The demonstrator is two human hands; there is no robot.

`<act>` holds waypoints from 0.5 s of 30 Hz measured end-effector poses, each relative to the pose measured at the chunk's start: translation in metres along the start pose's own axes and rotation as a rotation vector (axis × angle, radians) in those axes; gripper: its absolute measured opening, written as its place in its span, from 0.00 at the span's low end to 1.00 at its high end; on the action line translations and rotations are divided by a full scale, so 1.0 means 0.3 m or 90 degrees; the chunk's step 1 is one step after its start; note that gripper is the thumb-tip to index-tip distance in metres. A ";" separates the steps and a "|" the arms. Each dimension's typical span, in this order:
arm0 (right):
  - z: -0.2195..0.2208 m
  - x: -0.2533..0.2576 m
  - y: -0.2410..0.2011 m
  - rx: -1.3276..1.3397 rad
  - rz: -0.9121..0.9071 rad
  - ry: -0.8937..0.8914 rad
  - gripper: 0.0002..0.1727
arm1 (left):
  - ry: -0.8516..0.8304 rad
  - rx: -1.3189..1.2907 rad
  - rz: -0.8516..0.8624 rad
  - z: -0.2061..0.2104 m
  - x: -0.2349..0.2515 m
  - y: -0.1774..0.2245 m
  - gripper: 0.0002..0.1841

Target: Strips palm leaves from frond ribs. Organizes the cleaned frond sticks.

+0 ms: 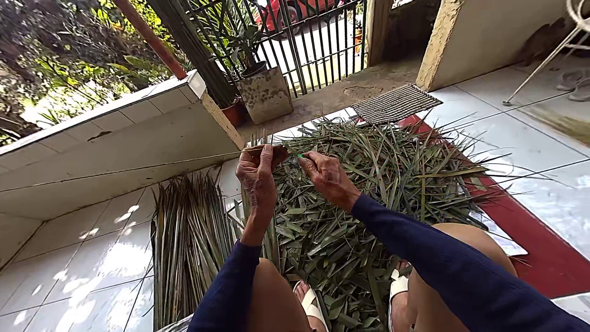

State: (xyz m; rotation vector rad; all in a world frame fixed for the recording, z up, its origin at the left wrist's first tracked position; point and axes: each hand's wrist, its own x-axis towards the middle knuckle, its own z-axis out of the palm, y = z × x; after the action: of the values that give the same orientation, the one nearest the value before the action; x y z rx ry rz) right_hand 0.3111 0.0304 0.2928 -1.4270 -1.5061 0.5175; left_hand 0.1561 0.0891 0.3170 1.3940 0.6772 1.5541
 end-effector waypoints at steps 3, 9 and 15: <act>-0.009 0.008 0.007 -0.020 -0.002 0.006 0.20 | -0.015 -0.007 0.002 -0.008 0.001 -0.006 0.09; -0.014 0.009 0.005 -0.052 -0.004 0.018 0.19 | -0.018 -0.002 0.001 -0.007 0.002 -0.009 0.08; -0.032 0.047 0.071 -0.066 0.050 0.039 0.22 | -0.017 -0.008 0.015 -0.016 0.004 0.007 0.07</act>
State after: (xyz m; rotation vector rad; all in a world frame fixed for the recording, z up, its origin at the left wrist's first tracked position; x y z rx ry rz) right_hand 0.3322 0.0453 0.2845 -1.5744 -1.4500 0.4441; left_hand 0.1510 0.0901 0.3184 1.4161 0.6362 1.5533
